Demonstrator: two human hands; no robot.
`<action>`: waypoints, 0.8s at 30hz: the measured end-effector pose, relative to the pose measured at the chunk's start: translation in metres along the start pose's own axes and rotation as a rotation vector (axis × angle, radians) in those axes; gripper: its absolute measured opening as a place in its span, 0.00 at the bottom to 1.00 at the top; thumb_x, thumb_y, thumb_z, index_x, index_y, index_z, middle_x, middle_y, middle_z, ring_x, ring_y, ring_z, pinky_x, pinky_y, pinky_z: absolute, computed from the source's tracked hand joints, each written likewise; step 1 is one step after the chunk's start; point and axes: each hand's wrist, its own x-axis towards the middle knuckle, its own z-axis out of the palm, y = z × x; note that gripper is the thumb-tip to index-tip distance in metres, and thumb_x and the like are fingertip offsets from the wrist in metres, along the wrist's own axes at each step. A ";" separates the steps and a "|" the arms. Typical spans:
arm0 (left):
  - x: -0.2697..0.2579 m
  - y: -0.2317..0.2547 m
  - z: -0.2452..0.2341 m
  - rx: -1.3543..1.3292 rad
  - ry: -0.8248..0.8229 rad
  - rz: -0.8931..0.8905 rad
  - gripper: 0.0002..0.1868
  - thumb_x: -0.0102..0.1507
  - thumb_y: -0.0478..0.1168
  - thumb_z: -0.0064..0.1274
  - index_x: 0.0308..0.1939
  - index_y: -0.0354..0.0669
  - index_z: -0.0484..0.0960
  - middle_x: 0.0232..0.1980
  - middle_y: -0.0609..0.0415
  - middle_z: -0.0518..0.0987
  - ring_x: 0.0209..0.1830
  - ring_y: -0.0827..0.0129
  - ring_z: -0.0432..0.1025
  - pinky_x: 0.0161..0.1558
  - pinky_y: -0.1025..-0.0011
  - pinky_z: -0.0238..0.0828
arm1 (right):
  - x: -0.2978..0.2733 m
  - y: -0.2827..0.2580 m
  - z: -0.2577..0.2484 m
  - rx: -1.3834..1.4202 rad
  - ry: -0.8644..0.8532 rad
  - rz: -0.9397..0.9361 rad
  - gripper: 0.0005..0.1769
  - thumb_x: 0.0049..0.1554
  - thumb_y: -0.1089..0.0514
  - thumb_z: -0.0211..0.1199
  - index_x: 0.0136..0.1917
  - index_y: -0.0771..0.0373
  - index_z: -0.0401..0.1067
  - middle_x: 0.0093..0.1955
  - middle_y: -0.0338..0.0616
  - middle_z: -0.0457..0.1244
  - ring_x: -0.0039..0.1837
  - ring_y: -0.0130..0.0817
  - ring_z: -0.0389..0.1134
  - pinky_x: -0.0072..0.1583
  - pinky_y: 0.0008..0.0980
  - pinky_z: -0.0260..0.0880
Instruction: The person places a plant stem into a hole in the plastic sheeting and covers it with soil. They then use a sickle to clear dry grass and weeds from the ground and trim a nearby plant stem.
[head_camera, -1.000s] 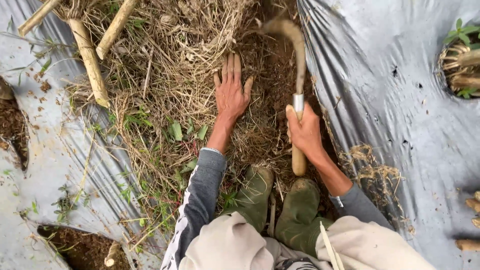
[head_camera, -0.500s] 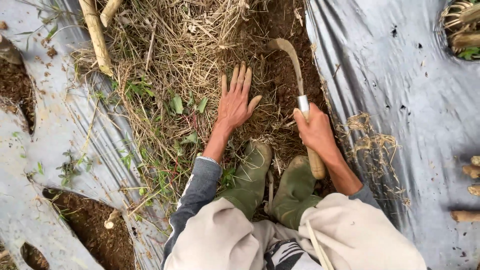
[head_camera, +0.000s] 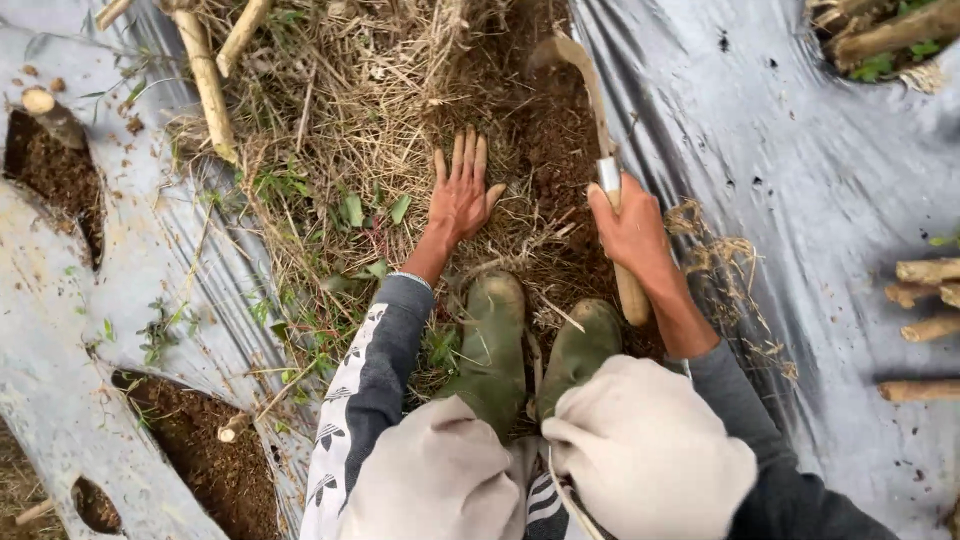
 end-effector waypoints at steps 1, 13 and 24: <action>0.002 0.000 0.003 0.021 -0.025 0.001 0.45 0.73 0.69 0.12 0.83 0.41 0.37 0.86 0.41 0.38 0.86 0.53 0.34 0.80 0.43 0.29 | 0.001 -0.009 -0.006 0.019 -0.004 -0.007 0.15 0.68 0.53 0.54 0.43 0.66 0.64 0.23 0.46 0.56 0.23 0.34 0.55 0.29 0.36 0.56; 0.037 -0.018 -0.003 0.259 -0.282 0.180 0.48 0.69 0.69 0.25 0.81 0.38 0.45 0.82 0.30 0.43 0.82 0.44 0.46 0.73 0.43 0.56 | -0.014 -0.077 -0.072 0.068 -0.118 -0.067 0.07 0.67 0.65 0.50 0.48 0.72 0.63 0.27 0.42 0.54 0.24 0.29 0.54 0.28 0.28 0.57; 0.118 -0.005 -0.019 0.081 -0.410 0.062 0.15 0.69 0.45 0.48 0.52 0.41 0.83 0.62 0.38 0.70 0.55 0.48 0.75 0.49 0.48 0.80 | 0.003 -0.077 -0.094 0.034 0.002 -0.072 0.07 0.65 0.64 0.55 0.44 0.67 0.65 0.26 0.44 0.56 0.26 0.33 0.56 0.32 0.33 0.57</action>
